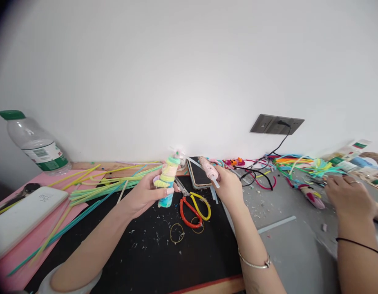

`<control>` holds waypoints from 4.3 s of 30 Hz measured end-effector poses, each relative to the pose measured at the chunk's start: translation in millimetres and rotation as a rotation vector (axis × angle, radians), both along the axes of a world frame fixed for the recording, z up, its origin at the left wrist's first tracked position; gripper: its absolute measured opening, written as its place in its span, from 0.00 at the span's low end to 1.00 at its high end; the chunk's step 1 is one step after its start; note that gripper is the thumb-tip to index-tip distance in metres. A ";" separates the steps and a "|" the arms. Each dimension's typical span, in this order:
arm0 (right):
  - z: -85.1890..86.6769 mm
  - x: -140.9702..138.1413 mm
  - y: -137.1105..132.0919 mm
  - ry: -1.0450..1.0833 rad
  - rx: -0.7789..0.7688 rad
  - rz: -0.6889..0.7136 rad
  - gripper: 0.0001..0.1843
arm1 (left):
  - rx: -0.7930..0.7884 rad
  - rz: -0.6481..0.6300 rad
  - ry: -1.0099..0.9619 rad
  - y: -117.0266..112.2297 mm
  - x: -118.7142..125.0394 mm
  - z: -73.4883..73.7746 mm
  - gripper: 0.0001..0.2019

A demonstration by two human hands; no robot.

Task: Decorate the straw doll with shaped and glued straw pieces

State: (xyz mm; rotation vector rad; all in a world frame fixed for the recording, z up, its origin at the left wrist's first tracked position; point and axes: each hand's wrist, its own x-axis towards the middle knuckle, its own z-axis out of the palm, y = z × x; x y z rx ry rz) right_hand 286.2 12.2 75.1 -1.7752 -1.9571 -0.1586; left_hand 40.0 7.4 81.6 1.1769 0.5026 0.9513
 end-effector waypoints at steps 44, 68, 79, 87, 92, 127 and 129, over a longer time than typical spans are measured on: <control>-5.3 7.9 -7.2 0.122 -0.012 0.084 0.14 | -0.356 0.130 -0.586 67.2 -26.8 -7.8 0.11; 8.7 45.0 -8.1 0.437 0.322 -0.526 0.19 | -0.371 0.121 -0.401 108.0 151.6 -6.5 0.09; 9.9 5.1 0.3 0.580 0.228 -0.231 0.17 | -0.154 0.196 -0.116 70.2 70.9 -4.9 0.15; -4.7 -44.9 11.4 0.770 -0.069 0.222 0.12 | -0.151 0.172 -0.060 23.9 -8.7 -21.7 0.22; -29.8 -65.8 9.1 0.784 -0.240 0.322 0.12 | -0.186 0.251 0.030 6.6 -39.3 -41.3 0.25; -42.7 -77.7 3.8 0.673 -0.378 0.519 0.14 | -0.160 0.294 0.162 -1.3 -50.9 -54.7 0.26; -44.5 -76.4 3.8 0.665 -0.374 0.502 0.13 | -0.160 0.295 0.163 -0.8 -51.2 -55.7 0.26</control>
